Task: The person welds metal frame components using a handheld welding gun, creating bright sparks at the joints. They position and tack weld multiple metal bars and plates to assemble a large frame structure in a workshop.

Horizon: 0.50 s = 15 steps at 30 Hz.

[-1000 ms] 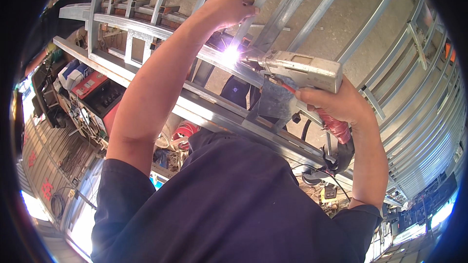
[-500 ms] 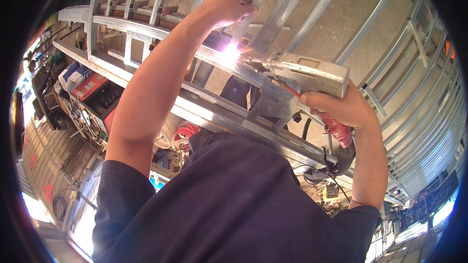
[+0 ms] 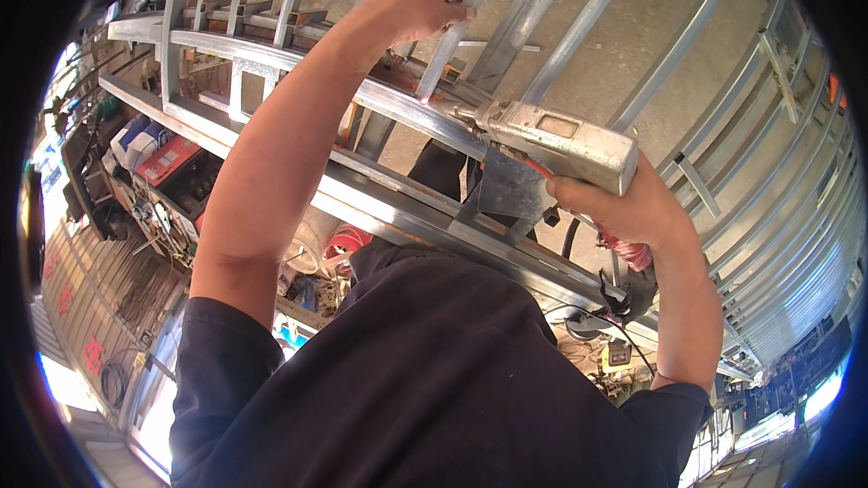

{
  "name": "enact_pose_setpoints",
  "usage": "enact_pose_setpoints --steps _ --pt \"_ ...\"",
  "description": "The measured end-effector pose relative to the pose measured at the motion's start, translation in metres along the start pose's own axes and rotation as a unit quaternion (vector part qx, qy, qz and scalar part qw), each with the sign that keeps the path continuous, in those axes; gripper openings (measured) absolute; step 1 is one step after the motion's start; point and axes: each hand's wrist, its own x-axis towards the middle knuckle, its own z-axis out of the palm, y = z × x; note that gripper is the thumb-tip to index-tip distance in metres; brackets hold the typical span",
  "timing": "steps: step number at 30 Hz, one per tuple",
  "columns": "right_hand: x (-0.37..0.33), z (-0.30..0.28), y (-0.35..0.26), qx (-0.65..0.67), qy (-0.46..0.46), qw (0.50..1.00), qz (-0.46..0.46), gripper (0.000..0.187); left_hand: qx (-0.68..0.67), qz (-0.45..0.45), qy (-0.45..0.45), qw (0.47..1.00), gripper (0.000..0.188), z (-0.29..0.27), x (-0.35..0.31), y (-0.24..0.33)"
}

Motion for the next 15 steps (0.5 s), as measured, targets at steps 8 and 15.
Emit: enact_pose_setpoints --steps 8,15 --pt "-0.001 0.003 0.0 0.004 -0.009 1.0 -0.008 0.062 -0.037 0.0 -0.057 0.998 0.041 -0.004 0.012 -0.011" --pt "-0.021 -0.028 0.012 0.028 0.041 0.998 -0.028 0.064 0.09 0.038 -0.018 0.995 0.038 -0.003 0.021 -0.009"
